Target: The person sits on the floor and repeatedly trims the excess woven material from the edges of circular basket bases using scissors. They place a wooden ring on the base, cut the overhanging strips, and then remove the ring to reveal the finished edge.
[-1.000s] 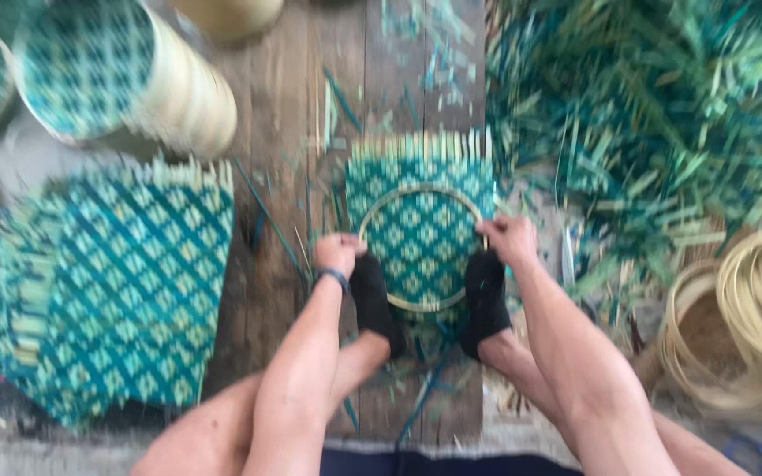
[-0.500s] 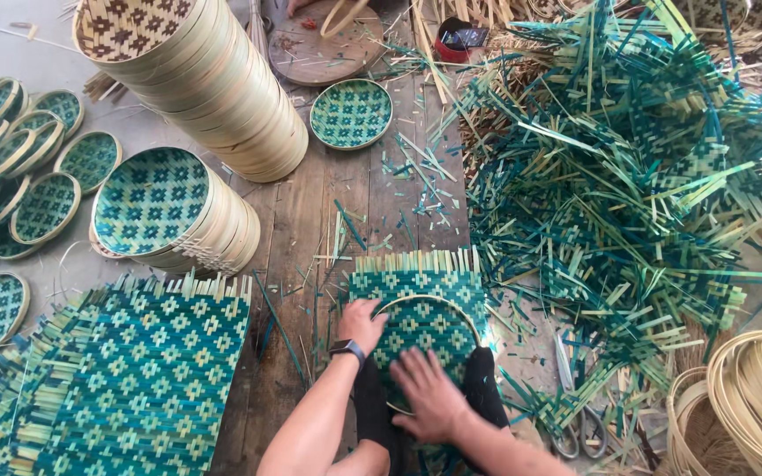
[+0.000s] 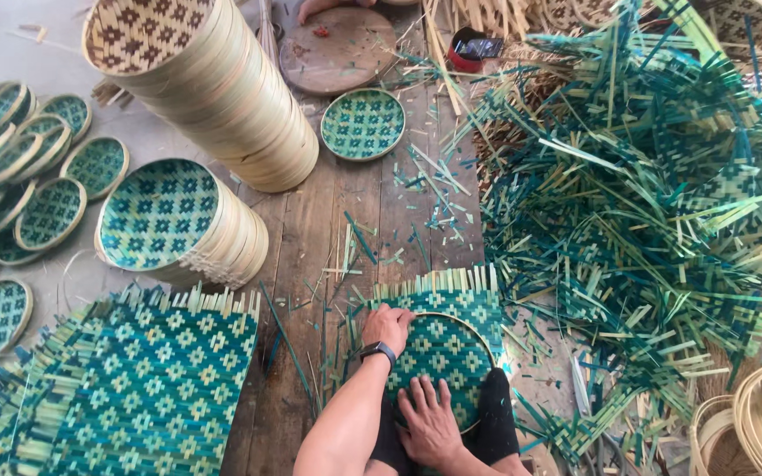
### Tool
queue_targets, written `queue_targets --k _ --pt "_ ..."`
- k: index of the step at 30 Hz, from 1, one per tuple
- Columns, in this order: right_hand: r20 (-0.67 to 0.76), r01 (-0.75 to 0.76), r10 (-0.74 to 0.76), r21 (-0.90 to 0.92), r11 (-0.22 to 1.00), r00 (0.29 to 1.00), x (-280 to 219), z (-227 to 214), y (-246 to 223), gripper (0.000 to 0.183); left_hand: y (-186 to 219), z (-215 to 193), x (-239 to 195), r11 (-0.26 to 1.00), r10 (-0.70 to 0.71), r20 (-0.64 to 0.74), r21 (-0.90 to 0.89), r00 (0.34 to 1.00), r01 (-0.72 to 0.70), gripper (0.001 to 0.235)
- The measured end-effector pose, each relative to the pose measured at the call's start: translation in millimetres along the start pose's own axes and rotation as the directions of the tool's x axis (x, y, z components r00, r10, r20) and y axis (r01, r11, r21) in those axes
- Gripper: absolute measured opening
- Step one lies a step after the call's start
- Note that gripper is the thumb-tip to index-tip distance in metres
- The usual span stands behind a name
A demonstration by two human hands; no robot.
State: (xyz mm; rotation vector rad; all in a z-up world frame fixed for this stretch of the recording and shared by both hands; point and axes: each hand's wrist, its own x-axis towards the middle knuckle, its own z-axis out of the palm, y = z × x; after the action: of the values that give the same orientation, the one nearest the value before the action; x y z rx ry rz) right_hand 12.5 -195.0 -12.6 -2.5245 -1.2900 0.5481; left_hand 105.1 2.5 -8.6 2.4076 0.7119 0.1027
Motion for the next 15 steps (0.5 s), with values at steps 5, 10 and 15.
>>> queue_targets --k 5,10,15 --pt "-0.210 0.101 -0.140 -0.183 0.978 0.968 12 1 -2 0.065 -6 5 13 0.994 -0.097 0.065 -0.051 0.993 0.101 0.021" --pt "-0.115 -0.010 0.016 0.050 0.999 0.993 7 -35 -9 0.065 0 -7 8 0.987 -0.129 0.106 -0.078 0.986 0.138 0.031" --pt "-0.427 -0.051 0.412 0.642 0.765 0.805 14 -134 3 0.047 56 -72 -20 0.702 -0.382 -0.171 -0.693 0.908 0.165 0.058"
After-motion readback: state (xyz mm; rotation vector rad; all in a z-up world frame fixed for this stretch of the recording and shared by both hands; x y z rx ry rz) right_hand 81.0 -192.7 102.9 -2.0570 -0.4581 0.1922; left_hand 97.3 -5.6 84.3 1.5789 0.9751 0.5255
